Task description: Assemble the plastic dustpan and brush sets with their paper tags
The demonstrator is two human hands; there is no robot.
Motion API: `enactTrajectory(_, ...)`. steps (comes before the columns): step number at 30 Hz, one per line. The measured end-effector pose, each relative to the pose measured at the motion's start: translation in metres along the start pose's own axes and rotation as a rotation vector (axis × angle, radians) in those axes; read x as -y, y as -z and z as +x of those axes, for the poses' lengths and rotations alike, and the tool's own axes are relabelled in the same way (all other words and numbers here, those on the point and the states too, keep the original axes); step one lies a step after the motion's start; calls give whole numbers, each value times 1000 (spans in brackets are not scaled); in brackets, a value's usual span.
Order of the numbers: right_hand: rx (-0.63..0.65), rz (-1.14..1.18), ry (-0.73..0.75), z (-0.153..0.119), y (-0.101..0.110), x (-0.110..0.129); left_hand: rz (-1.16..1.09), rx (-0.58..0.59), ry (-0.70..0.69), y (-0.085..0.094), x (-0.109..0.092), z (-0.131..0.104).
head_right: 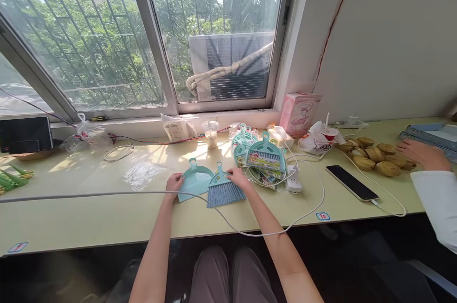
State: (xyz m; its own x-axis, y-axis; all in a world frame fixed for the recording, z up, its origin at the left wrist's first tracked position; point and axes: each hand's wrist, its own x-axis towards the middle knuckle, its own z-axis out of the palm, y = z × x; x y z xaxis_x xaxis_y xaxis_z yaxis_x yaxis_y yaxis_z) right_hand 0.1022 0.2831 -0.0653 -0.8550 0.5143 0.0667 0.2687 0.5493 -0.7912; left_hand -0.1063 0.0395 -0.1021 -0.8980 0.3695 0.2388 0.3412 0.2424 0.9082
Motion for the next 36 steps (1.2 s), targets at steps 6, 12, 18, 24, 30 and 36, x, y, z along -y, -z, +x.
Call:
enactTrajectory(6,-20,680,51,-1,-15,30,-502,67,165,1,-15,-4)
enactTrajectory(12,-131,778,85,13,-73,73,-670,320,132,7,-43,-20)
enactTrajectory(18,-484,189,343,6,-95,83,-539,337,130,5,-48,-23)
enactTrajectory(24,-586,102,238,3,-90,71,-620,294,153,-3,-48,-26)
enactTrajectory(30,-26,780,17,18,-83,46,-605,255,186,-2,-48,-26)
enactTrajectory(36,-173,826,-57,17,-85,41,-591,404,120,1,-48,-26)
